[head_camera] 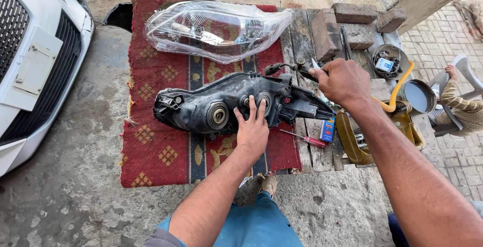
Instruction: Disassembling and repairing a car headlight assembly using a screwdriver and plastic welding tool on a workbench.
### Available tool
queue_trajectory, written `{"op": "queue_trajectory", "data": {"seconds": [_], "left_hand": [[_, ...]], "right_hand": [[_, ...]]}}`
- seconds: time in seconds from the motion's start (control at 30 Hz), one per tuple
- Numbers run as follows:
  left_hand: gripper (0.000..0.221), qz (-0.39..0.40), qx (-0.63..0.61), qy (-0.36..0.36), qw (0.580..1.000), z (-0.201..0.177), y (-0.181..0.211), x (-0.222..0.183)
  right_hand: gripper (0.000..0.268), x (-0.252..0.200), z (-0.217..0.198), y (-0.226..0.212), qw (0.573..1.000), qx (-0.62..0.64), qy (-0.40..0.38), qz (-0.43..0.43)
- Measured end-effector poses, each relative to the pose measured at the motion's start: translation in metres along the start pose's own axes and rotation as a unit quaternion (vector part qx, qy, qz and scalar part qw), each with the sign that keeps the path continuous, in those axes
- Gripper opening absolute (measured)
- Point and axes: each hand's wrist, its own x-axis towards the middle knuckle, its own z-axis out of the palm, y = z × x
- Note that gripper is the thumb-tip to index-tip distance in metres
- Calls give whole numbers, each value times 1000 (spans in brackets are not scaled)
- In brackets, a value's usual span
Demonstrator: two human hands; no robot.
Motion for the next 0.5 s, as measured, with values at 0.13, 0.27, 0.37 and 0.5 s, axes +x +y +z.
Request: {"op": "queue_trajectory", "data": {"seconds": [0.13, 0.27, 0.37, 0.5], "left_hand": [[45, -13, -20, -7, 1000, 5, 3, 2], [44, -9, -21, -7, 1000, 11, 4, 3], [44, -11, -31, -4, 999, 13, 5, 4], [44, -16, -39, -5, 999, 14, 6, 6]], "right_hand": [[34, 6, -8, -6, 1000, -5, -3, 1], [32, 4, -17, -18, 1000, 7, -4, -8], [30, 1, -23, -32, 1000, 16, -2, -21], [28, 7, -22, -43, 999, 18, -6, -38]]}}
